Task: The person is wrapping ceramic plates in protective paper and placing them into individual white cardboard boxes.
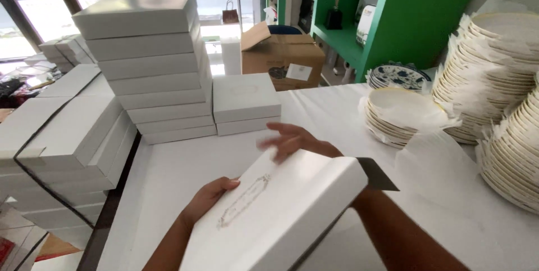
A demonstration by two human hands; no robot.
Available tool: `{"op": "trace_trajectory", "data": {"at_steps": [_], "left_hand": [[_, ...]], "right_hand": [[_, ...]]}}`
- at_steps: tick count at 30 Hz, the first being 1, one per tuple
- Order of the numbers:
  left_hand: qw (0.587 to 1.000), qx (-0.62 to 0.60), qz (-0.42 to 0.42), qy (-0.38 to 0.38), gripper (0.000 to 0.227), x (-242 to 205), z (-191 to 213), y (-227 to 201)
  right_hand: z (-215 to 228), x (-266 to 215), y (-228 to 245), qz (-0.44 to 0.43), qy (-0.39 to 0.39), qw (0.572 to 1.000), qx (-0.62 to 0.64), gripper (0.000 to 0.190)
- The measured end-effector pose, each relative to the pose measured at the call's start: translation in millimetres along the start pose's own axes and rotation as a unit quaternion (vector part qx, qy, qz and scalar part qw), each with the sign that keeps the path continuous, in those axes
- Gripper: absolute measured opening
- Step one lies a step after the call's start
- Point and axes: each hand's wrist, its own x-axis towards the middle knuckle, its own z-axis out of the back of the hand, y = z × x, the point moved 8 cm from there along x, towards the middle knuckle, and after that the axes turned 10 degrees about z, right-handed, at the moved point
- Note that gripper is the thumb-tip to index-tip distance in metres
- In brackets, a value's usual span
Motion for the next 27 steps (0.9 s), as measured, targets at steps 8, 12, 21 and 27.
{"op": "trace_trajectory", "data": {"at_steps": [8,12,21,27], "left_hand": [[0.993,0.061,-0.059,-0.078,0.067,-30.8,-38.9,-28.9],[0.956,0.095,-0.219,-0.172,0.058,-40.8,-46.4,-50.9],[0.629,0.421,-0.562,-0.335,0.101,-74.0,-60.0,-66.3],[0.486,0.501,-0.622,-0.356,0.067,-63.6,-9.3,-55.8]], "right_hand": [[-23.7,-62.1,-44.2,-0.181,-0.248,0.951,-0.033,0.064],[-11.5,-95.6,-72.0,-0.36,-0.37,0.855,-0.048,0.059],[-15.4,-103.9,-78.5,-0.46,-0.42,0.782,-0.026,0.049],[-13.2,-97.5,-67.3,-0.431,-0.388,0.807,-0.108,0.132]]}}
